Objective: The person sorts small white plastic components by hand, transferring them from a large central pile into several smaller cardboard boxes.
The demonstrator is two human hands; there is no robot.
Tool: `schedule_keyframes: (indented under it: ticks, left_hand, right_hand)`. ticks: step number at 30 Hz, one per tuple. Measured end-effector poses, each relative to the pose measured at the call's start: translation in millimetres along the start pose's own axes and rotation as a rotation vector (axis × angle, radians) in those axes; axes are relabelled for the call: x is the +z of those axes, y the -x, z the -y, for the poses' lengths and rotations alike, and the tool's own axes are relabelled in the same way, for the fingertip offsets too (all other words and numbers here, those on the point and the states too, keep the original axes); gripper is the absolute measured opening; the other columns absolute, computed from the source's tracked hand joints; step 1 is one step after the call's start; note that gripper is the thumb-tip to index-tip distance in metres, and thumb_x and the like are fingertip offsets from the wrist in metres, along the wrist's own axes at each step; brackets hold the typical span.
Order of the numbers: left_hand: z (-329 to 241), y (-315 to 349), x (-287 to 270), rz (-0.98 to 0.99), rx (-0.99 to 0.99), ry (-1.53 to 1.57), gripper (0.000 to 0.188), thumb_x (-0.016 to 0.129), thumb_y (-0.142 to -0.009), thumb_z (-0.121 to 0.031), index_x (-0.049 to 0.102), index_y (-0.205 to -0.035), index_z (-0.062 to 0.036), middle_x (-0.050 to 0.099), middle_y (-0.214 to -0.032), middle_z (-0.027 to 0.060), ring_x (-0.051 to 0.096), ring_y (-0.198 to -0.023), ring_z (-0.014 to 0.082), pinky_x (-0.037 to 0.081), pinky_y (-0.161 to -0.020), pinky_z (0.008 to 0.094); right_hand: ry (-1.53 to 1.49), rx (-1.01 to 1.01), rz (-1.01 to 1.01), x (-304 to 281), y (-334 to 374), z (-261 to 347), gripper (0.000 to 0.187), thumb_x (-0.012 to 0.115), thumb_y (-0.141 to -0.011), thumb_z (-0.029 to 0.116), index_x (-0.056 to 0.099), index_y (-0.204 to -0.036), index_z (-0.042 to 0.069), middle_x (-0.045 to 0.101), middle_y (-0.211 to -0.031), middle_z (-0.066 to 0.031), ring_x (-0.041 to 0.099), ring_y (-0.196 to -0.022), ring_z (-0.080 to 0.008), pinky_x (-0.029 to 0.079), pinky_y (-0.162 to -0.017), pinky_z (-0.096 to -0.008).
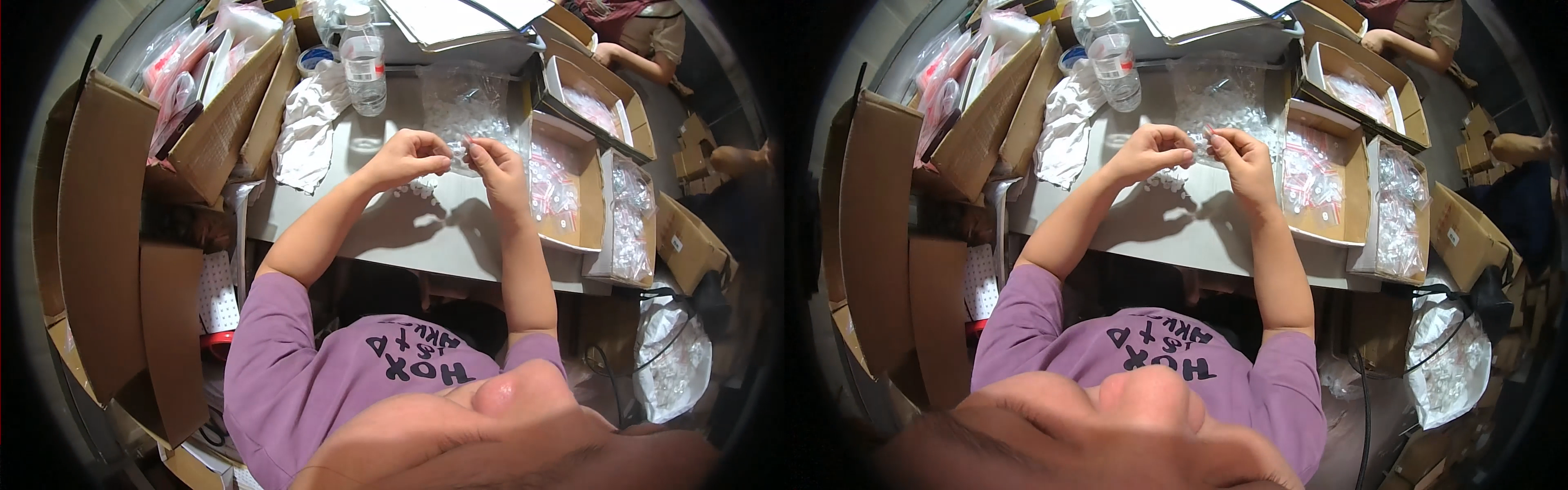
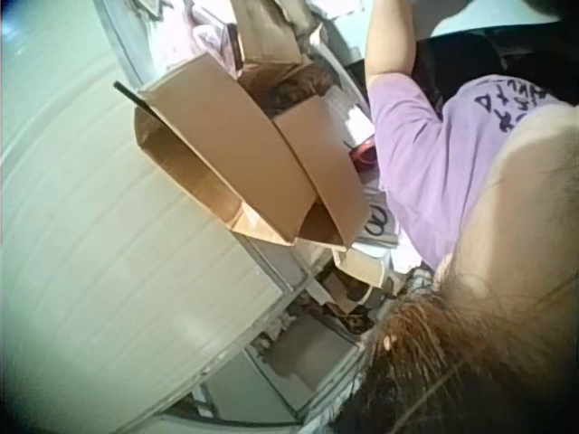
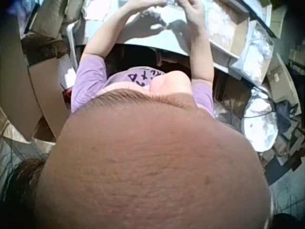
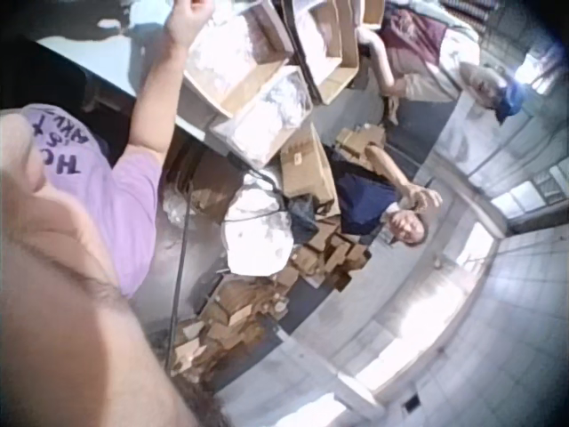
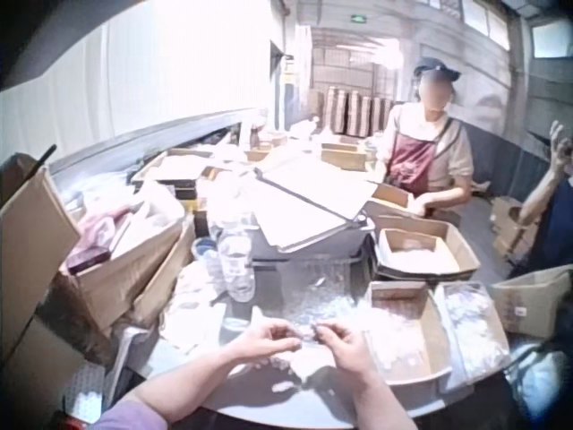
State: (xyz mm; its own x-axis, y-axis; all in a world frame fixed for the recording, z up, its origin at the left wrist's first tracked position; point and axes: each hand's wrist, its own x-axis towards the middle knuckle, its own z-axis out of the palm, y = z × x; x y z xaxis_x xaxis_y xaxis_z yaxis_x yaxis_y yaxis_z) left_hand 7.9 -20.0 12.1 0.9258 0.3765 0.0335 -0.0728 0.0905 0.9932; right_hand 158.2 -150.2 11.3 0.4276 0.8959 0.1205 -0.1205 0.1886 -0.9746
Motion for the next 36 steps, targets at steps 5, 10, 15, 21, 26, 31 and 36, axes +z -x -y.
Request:
schedule_keyframes:
  ticks: [5, 10, 15, 21, 26, 31, 36]
  left_hand:
    - [-3.6, 4.6, 1.7, 0.007, -0.001, 0.012, 0.02, 0.067, -0.083, -0.013, 0.063, -0.093, 0.0031, 0.063, -0.081, 0.0042, 0.058, -0.074, 0.008, 0.047, -0.066, 0.0215]
    - [2.6, 3.0, 1.7, -0.008, 0.049, -0.012, 0.022, 0.067, -0.083, -0.013, 0.061, -0.097, 0.0024, 0.062, -0.08, 0.0014, 0.056, -0.073, 0.0053, 0.044, -0.063, 0.0197]
    - [11.5, -2.6, -7.2, 0.007, 0.07, -0.071, 0.02, 0.064, -0.085, -0.016, 0.062, -0.096, 0.0009, 0.062, -0.082, 0.0018, 0.054, -0.073, 0.0055, 0.044, -0.064, 0.0203]
    - [-5.5, 0.7, -6.3, 0.09, -0.137, 0.375, 0.022, 0.061, -0.087, -0.024, 0.058, -0.094, -0.0027, 0.057, -0.083, 0.0008, 0.055, -0.077, 0.0086, 0.047, -0.074, 0.0247]
    - [2.9, 0.7, -11.7, 0.311, -0.137, 0.572, 0.021, 0.068, -0.082, -0.018, 0.053, -0.09, -0.0044, 0.055, -0.08, 0.0018, 0.056, -0.077, 0.0104, 0.05, -0.08, 0.0303]
    - [7.7, -5.4, -22.1, 0.142, -0.046, 0.532, 0.026, 0.07, -0.08, -0.013, 0.056, -0.098, -0.0012, 0.062, -0.093, 0.0096, 0.059, -0.084, 0.0147, 0.049, -0.076, 0.0269]
    - [-0.4, -3.5, -29.5, -0.086, 0.049, 0.268, 0.037, 0.074, -0.075, -0.008, 0.057, -0.108, -0.0017, 0.062, -0.1, 0.0059, 0.06, -0.094, 0.0145, 0.048, -0.084, 0.0262]
  right_hand:
    - [0.011, -0.041, 0.024, 5.5, 3.0, 2.8, 0.019, 0.062, -0.088, 0.012, 0.063, -0.099, -0.003, 0.063, -0.086, -0.0032, 0.057, -0.078, -0.0088, 0.045, -0.072, -0.0218]
    - [0.093, -0.063, 0.057, 5.3, 4.3, -0.5, 0.017, 0.062, -0.087, 0.01, 0.063, -0.098, -0.003, 0.063, -0.087, -0.0034, 0.057, -0.081, -0.0085, 0.045, -0.074, -0.0213]
    - [0.111, -0.067, 0.053, 6.6, 4.2, 2.2, 0.016, 0.062, -0.087, 0.009, 0.063, -0.097, -0.004, 0.064, -0.088, -0.0031, 0.057, -0.082, -0.0086, 0.046, -0.074, -0.0215]
    - [0.372, -0.281, 0.191, 8.4, 4.8, 0.7, 0.012, 0.065, -0.081, 0.004, 0.068, -0.093, 0.004, 0.05, -0.109, -0.0088, 0.054, -0.094, -0.0153, 0.045, -0.079, -0.0242]
    - [0.375, -0.276, 0.254, 11.1, 5.9, 3.0, 0.013, 0.065, -0.08, 0.005, 0.067, -0.092, 0.005, 0.045, -0.116, -0.0085, 0.05, -0.101, -0.0182, 0.043, -0.085, -0.0289]
    - [0.227, -0.12, 0.059, 9.1, 5.9, -4.7, 0.011, 0.068, -0.076, 0.01, 0.064, -0.085, 0.005, 0.057, -0.095, -0.0079, 0.056, -0.081, -0.0173, 0.047, -0.072, -0.0282]
    - [1.047, -0.079, 0.481, 25.8, 17.2, 9.6, 0.023, 0.072, -0.07, 0.018, 0.06, -0.081, 0.001, 0.061, -0.075, -0.0121, 0.06, -0.068, -0.0237, 0.047, -0.063, -0.0328]
